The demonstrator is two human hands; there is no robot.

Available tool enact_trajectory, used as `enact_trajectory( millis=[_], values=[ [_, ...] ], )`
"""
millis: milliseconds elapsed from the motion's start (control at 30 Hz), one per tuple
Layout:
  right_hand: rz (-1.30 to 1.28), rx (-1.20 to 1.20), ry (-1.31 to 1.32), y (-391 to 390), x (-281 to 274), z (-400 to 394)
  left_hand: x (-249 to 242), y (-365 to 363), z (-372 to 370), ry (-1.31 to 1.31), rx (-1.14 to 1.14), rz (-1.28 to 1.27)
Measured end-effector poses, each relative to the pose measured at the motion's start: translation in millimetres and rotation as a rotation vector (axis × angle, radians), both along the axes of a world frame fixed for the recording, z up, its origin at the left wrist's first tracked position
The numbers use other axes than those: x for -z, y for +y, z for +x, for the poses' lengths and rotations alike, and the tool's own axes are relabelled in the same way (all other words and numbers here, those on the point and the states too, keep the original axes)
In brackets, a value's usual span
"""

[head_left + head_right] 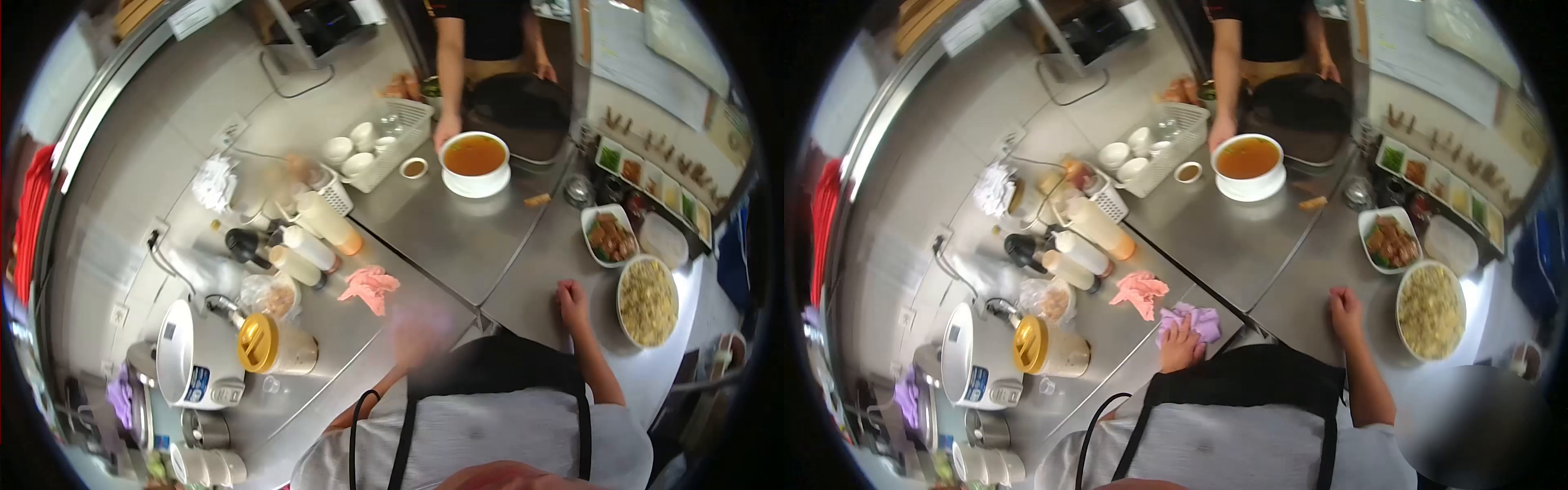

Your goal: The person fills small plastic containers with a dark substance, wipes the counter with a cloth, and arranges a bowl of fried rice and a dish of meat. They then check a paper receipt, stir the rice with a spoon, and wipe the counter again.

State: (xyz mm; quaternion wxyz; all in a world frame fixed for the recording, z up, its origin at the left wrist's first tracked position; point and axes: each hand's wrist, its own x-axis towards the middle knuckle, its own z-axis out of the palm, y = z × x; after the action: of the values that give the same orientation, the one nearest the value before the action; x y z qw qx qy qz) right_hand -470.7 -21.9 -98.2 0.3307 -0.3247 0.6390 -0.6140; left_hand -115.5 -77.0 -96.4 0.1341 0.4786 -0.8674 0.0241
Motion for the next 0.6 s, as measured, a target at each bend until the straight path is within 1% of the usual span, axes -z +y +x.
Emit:
enact_trajectory(
  millis=[100, 133, 200, 267, 333, 433, 533, 600],
  values=[
    [0.058, -0.099, 0.212, -11.5, 5.9, 5.9, -6.7, -8.2, -12.9, 0.047, 0.036, -0.047],
    [0.066, -0.123, 0.274, -16.3, 5.7, 8.5, 2.6, -14.4, -14.7, -0.048, -0.052, 0.063],
    [0.067, -0.156, 0.362, -25.4, 5.4, 12.3, -5.8, -15.7, -19.8, 0.001, -0.064, 0.077],
    [0.105, -0.193, 0.457, -34.1, -10.9, 18.8, -18.5, -12.5, -24.2, 0.044, -0.059, 0.068],
    [0.035, -0.212, 0.517, -46.2, 2.4, 17.3, -29.7, -9.0, -26.6, 0.077, -0.041, 0.031],
    [-0.015, -0.242, 0.597, -55.7, -5.3, 20.3, -22.7, -9.8, -24.9, 0.099, -0.068, 0.005],
    [-0.014, -0.246, 0.681, -57.0, -10.2, 23.3, -33.4, -8.8, -26.7, 0.055, -0.051, 0.028],
    [-0.028, -0.238, 0.723, -56.6, -12.9, 24.8, -35.4, -8.8, -26.5, 0.071, -0.048, 0.052]
  ],
)
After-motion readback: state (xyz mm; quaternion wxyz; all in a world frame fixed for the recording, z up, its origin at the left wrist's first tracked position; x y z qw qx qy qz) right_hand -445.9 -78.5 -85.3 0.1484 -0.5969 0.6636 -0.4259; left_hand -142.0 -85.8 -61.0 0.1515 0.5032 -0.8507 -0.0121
